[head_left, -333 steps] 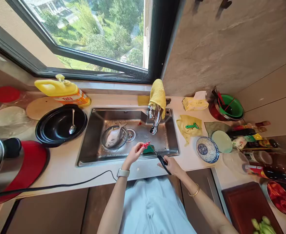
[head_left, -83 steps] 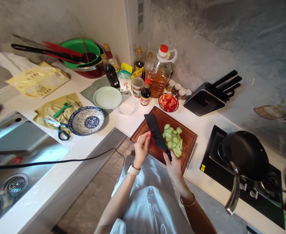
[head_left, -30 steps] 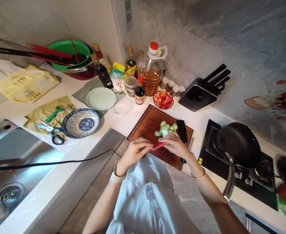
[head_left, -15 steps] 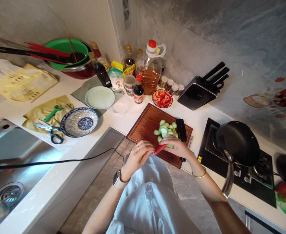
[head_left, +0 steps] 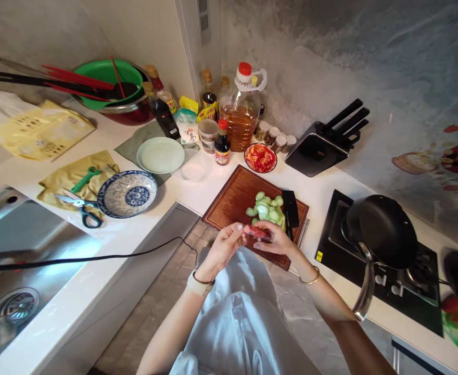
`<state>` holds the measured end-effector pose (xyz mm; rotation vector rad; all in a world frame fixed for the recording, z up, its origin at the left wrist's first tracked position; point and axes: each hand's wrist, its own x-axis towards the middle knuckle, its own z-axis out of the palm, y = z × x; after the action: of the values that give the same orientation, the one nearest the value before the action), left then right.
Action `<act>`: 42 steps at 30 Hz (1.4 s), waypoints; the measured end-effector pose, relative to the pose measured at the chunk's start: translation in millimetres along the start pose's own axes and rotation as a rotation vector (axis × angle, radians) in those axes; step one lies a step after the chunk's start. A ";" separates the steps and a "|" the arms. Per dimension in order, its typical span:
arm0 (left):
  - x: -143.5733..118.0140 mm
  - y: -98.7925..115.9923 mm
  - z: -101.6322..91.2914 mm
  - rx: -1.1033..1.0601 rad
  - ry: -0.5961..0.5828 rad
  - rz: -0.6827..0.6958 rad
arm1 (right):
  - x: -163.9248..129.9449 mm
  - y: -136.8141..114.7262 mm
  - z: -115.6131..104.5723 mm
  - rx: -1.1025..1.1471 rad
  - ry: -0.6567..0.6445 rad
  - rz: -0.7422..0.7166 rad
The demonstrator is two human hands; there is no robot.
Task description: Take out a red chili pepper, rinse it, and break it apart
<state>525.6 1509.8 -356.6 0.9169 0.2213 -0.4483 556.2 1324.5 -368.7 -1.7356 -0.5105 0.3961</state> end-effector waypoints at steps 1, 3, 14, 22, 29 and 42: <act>3.2 -0.2 2.7 -0.045 0.036 0.003 | 0.0 4.6 7.5 0.078 0.059 0.049; 9.6 -1.0 8.5 -0.087 0.101 0.032 | 1.2 14.0 24.0 0.200 0.205 0.129; 20.8 -10.8 27.2 0.160 0.302 0.237 | 13.3 32.0 68.6 0.471 0.601 0.239; 4.0 -25.8 17.8 0.433 0.316 0.374 | 30.2 26.8 30.4 0.546 0.703 0.213; -21.9 -30.7 -16.7 0.562 0.370 0.366 | 44.2 31.9 -37.2 1.148 0.935 0.100; 32.0 15.3 -21.4 0.831 0.453 0.605 | 43.7 -10.1 24.1 0.682 0.466 0.328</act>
<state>561.1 1526.1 -370.2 1.8283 0.1525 0.2781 579.3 1369.6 -363.8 -1.1780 0.2388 0.3283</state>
